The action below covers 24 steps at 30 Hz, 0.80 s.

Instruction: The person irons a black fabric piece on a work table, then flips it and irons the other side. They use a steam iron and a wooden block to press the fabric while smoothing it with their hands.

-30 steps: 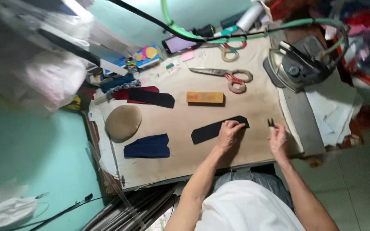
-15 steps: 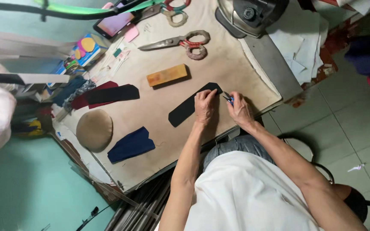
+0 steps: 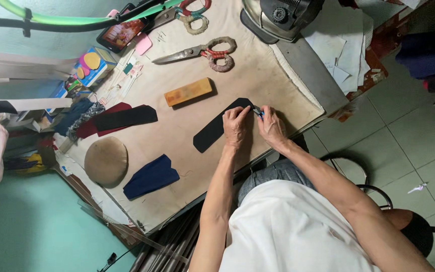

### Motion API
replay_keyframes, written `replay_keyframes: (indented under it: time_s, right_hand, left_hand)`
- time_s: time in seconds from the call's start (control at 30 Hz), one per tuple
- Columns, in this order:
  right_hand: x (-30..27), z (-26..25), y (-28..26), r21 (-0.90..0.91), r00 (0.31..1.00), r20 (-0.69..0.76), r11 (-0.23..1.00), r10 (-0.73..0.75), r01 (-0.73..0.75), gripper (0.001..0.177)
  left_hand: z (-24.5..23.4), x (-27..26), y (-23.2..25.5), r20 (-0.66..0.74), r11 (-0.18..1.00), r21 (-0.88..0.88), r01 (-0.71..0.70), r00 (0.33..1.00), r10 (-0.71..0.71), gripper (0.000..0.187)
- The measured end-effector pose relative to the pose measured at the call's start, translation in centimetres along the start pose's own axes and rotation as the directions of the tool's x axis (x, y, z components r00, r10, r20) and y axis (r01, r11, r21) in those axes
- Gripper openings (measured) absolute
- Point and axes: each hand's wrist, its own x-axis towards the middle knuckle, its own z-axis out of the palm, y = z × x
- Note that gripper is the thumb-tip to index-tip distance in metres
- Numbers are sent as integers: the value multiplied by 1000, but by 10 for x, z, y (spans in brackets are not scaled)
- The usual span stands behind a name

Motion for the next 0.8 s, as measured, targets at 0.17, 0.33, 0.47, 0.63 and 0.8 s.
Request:
replay_keyframes:
  time_s: [0.17,0.33,0.47,0.63,0.8]
  right_hand:
    - [0,5,-3,-26,999,-43,999,-25,23,27]
    - [-4,3,-16,-64,998,-67,998,-19,14,26]
    - [-3,12,-10,-114,997,-61,993,-39,32,27]
    - [-3,6,-19,-37,998,-67,999,16,-18,26]
    - [-4,9,-22,-8,997,-64,999,47,-48,27]
  left_hand:
    - [-6,3,7,15,1000,-22,17,1000,-17,30]
    - [0,0,1,-5,1000,-9,3,1000,-3,28]
    - [-4,2,4,-10,1000,10,-14,1000,14,31]
    - [-16,7,11,15,1000,-18,-1,1000,2,32]
    - [-10,0,4,9,999,-35,-1,1000,1,37]
